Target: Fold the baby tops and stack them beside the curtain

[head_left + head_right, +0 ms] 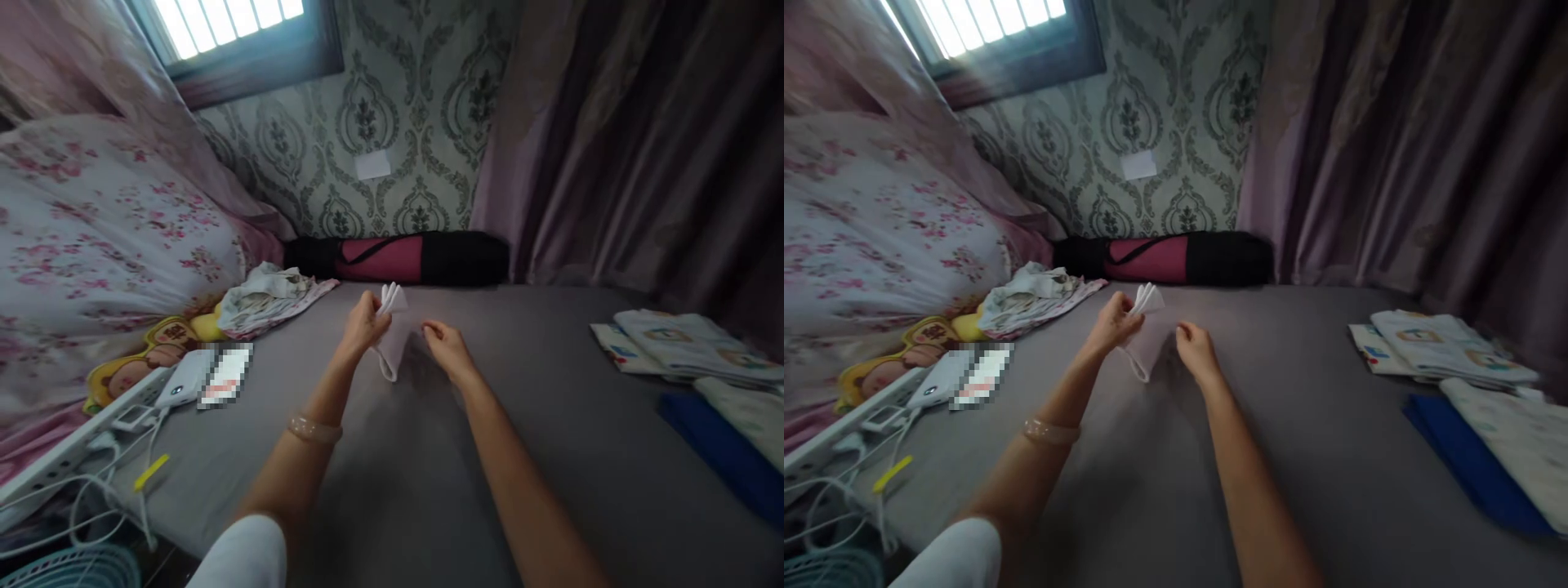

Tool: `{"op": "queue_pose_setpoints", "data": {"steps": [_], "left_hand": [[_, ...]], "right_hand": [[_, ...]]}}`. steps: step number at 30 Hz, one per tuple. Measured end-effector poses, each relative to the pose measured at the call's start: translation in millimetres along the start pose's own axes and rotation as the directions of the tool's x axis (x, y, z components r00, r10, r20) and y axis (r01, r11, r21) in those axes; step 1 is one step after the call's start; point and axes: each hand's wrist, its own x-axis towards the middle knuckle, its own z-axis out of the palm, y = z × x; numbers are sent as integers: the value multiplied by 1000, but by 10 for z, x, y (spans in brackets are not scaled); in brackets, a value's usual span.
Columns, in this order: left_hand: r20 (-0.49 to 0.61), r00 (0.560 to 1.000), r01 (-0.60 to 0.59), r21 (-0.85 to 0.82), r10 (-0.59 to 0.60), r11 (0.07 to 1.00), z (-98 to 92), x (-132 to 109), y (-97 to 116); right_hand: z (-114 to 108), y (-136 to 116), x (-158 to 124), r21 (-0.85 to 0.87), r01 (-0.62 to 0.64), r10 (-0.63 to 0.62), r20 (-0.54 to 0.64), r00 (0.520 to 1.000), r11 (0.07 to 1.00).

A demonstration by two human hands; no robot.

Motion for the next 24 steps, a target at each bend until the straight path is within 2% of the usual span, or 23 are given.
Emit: {"op": "queue_pose_setpoints", "data": {"steps": [3, 5, 7, 11, 15, 20, 22, 24], "left_hand": [[-14, 994, -95, 322, 105, 942, -20, -36, 235], [45, 989, -146, 510, 143, 848, 80, -82, 328], [121, 985, -168, 574, 119, 801, 257, -140, 368], [246, 968, -185, 562, 51, 806, 663, -287, 434], [305, 950, -217, 513, 60, 831, 937, -415, 609], [321, 945, -209, 462, 57, 862, 1068, -449, 740], [327, 944, -198, 443, 48, 874, 1057, -442, 710], [319, 947, -185, 426, 44, 886, 1018, -432, 645]], "right_hand": [[-100, -4, 14, 214, -146, 147, 12, 989, 966], [-174, -16, 13, 320, -239, 243, 27, 970, 917], [-250, -29, 9, 398, -306, 321, 30, 947, 865], [-410, -30, 4, 507, -359, 409, 14, 913, 784], [-583, 47, 21, 528, -349, 428, -30, 903, 774], [-752, 194, 25, 402, -322, 410, -153, 899, 857], [-761, 225, 5, 368, -388, 458, -124, 880, 845], [-721, 233, -18, 354, -495, 537, -25, 843, 794]]}}
